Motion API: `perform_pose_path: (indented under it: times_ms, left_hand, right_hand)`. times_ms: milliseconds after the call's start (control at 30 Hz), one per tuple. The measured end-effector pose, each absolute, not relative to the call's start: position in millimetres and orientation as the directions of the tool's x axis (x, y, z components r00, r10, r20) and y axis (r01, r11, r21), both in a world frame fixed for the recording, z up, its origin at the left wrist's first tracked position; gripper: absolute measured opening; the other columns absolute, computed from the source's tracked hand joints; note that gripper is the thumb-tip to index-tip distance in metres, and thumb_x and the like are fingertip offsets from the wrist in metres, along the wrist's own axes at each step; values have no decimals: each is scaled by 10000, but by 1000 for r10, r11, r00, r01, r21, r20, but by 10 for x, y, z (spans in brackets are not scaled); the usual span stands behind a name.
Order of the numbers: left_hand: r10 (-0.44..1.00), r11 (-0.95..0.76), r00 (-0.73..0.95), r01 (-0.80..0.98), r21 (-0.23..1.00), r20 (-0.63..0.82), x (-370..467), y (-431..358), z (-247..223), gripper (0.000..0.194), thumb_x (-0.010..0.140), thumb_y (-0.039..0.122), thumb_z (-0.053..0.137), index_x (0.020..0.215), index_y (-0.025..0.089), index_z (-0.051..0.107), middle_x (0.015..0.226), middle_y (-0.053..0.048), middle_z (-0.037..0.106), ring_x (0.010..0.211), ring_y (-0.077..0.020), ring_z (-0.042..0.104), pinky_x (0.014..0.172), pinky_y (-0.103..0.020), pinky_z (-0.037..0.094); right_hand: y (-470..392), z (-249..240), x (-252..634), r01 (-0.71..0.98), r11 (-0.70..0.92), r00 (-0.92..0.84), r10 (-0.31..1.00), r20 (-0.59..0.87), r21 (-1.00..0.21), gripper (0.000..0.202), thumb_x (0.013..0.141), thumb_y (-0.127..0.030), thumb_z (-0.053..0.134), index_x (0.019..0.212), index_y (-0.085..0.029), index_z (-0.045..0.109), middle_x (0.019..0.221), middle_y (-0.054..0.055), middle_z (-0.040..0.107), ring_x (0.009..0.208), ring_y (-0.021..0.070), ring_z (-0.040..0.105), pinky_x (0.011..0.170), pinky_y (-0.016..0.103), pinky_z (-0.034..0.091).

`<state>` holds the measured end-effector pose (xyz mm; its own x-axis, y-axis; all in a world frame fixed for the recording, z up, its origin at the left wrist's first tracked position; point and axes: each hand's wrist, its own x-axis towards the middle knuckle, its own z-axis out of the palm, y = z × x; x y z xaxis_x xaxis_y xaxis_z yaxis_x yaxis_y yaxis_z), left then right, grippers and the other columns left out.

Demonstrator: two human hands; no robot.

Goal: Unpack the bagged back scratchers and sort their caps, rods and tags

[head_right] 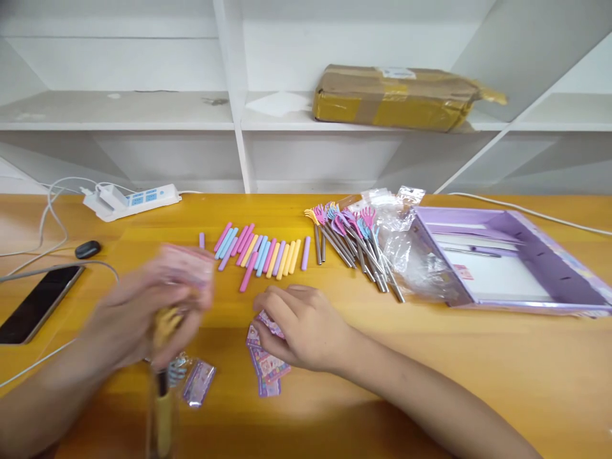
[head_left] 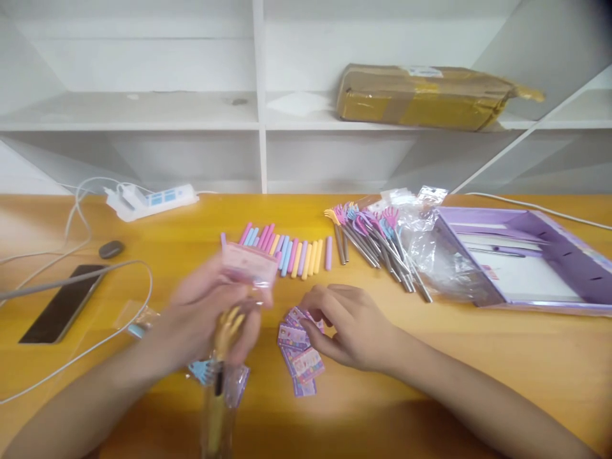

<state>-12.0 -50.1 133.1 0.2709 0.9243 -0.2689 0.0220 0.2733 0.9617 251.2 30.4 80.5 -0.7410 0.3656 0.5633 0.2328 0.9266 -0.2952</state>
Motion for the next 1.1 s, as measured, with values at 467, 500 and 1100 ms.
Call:
perform_pose_path:
  times_ms: [467,500,1100]
  left_hand:
    - [908,333,344,-244,911,-240,407,-176,110,578,787,180,561,1337,211,389,609,105,572,545,-128,514,587,-254,417]
    - [902,329,360,-218,919,-238,400,-168,95,632,771,160,554,1371,208,361,625,105,583,565,-132,527,606,-260,431]
    - [873,300,449,-182,936,-192,298,-141,52,560,887,143,534,1422,195,377,609,117,517,472,-97,451,541,-221,388]
  right_hand:
    - [529,334,2370,484,870,-758,468,455,-89,218,1077,-348,618,1181,-177,532,971,54,719,654,168,628,569,315,357]
    - [542,312,2368,483,873,-760,457,462,-68,185,1082,-322,599,1176,-176,539,961,55,713,651,167,616,572,321,354]
    - [708,401,2431,298,638,-722,638,270,-710,73,1028,-174,567,1001,-193,632,837,-1,601,725,124,544,677,250,384]
